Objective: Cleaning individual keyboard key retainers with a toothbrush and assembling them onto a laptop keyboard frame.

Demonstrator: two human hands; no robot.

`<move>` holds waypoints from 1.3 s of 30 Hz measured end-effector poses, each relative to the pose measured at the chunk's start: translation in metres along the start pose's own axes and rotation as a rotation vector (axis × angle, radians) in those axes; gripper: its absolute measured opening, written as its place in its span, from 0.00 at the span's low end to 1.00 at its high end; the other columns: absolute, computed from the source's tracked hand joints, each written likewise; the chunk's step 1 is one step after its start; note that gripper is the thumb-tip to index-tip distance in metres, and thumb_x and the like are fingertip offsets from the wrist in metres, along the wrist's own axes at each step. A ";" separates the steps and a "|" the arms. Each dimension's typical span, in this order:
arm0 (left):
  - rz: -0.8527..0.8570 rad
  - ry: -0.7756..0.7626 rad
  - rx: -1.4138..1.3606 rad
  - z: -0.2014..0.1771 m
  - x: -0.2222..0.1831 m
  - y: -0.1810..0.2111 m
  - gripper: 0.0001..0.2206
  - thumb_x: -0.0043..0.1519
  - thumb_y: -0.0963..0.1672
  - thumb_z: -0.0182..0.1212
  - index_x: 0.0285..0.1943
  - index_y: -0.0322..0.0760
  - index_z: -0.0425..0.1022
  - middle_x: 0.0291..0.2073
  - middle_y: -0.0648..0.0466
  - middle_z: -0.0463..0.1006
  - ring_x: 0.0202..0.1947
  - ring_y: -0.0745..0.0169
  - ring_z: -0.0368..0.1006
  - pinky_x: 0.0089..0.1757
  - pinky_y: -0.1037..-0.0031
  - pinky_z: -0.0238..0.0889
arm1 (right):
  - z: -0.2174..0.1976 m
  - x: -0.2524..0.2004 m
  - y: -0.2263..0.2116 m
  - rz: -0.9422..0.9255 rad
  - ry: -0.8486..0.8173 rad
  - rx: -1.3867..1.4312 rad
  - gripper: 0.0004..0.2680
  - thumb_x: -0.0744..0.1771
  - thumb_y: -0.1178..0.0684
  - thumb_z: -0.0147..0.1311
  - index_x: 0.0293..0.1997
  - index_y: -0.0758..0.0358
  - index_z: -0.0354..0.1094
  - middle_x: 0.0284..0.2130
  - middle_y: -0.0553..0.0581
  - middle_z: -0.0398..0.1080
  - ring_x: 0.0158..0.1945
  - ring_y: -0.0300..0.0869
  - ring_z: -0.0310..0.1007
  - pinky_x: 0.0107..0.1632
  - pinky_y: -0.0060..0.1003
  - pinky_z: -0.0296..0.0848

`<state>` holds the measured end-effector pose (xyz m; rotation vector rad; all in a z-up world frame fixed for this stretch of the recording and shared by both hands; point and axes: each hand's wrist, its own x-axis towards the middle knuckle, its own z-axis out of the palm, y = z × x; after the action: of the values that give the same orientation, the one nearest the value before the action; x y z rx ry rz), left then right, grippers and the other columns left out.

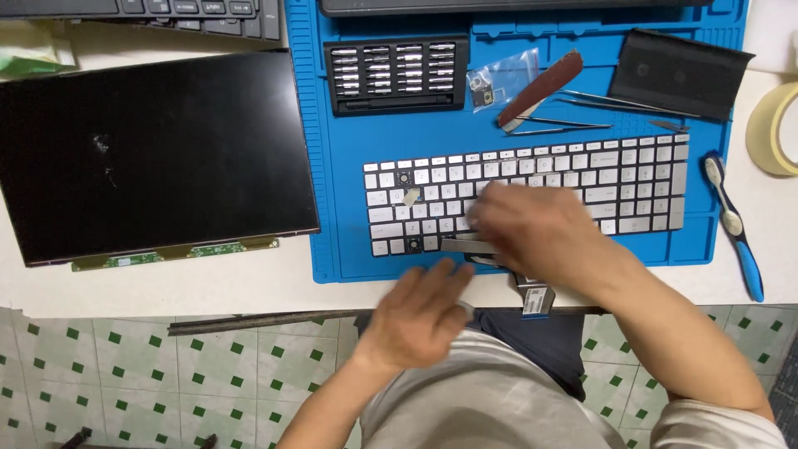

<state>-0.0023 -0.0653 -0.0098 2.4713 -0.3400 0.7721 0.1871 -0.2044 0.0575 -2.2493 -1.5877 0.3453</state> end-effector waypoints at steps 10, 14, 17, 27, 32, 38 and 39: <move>-0.009 -0.067 -0.106 -0.007 0.028 -0.002 0.07 0.67 0.38 0.40 0.37 0.37 0.62 0.49 0.36 0.81 0.45 0.37 0.78 0.36 0.62 0.64 | -0.013 -0.085 0.004 0.342 0.244 0.157 0.02 0.69 0.60 0.54 0.43 0.68 0.70 0.40 0.61 0.76 0.41 0.47 0.78 0.41 0.36 0.74; 0.015 -0.005 0.040 0.008 0.021 -0.001 0.09 0.70 0.42 0.35 0.40 0.43 0.62 0.49 0.44 0.82 0.45 0.45 0.79 0.39 0.61 0.71 | 0.016 -0.101 -0.009 0.444 0.263 0.184 0.08 0.66 0.54 0.52 0.44 0.58 0.78 0.30 0.57 0.77 0.28 0.52 0.77 0.28 0.39 0.74; 0.016 -0.027 0.026 0.009 0.019 -0.002 0.09 0.70 0.41 0.36 0.40 0.41 0.63 0.49 0.42 0.81 0.45 0.44 0.79 0.39 0.61 0.72 | 0.017 -0.095 -0.019 0.453 0.290 0.108 0.05 0.66 0.58 0.59 0.43 0.59 0.78 0.29 0.55 0.76 0.28 0.49 0.78 0.27 0.35 0.74; 0.013 -0.036 0.011 0.012 0.016 0.000 0.08 0.70 0.41 0.39 0.40 0.41 0.64 0.51 0.40 0.81 0.46 0.42 0.79 0.41 0.58 0.73 | 0.029 -0.087 -0.018 0.455 0.304 -0.076 0.06 0.65 0.55 0.64 0.44 0.57 0.78 0.29 0.50 0.74 0.27 0.43 0.77 0.24 0.29 0.71; -0.003 -0.035 0.000 0.010 0.019 -0.001 0.09 0.71 0.42 0.38 0.40 0.41 0.64 0.51 0.40 0.81 0.46 0.42 0.79 0.42 0.59 0.73 | 0.030 -0.081 -0.015 0.356 0.362 -0.142 0.05 0.64 0.57 0.65 0.42 0.60 0.78 0.28 0.52 0.72 0.29 0.44 0.77 0.26 0.30 0.72; 0.004 -0.035 -0.005 0.012 0.016 -0.002 0.09 0.71 0.42 0.39 0.40 0.41 0.64 0.51 0.39 0.81 0.46 0.41 0.79 0.42 0.57 0.73 | 0.033 -0.081 -0.013 0.275 0.376 -0.173 0.05 0.64 0.58 0.64 0.42 0.60 0.79 0.29 0.54 0.73 0.30 0.46 0.77 0.27 0.31 0.73; 0.005 -0.035 -0.004 0.012 0.015 -0.002 0.09 0.71 0.42 0.39 0.40 0.41 0.64 0.51 0.39 0.81 0.46 0.41 0.79 0.42 0.57 0.73 | 0.033 -0.082 -0.011 0.275 0.377 -0.173 0.05 0.64 0.58 0.64 0.42 0.60 0.79 0.29 0.54 0.73 0.30 0.46 0.77 0.27 0.31 0.73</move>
<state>0.0159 -0.0717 -0.0106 2.4837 -0.3604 0.7302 0.1367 -0.2730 0.0314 -2.4848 -1.1572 -0.1499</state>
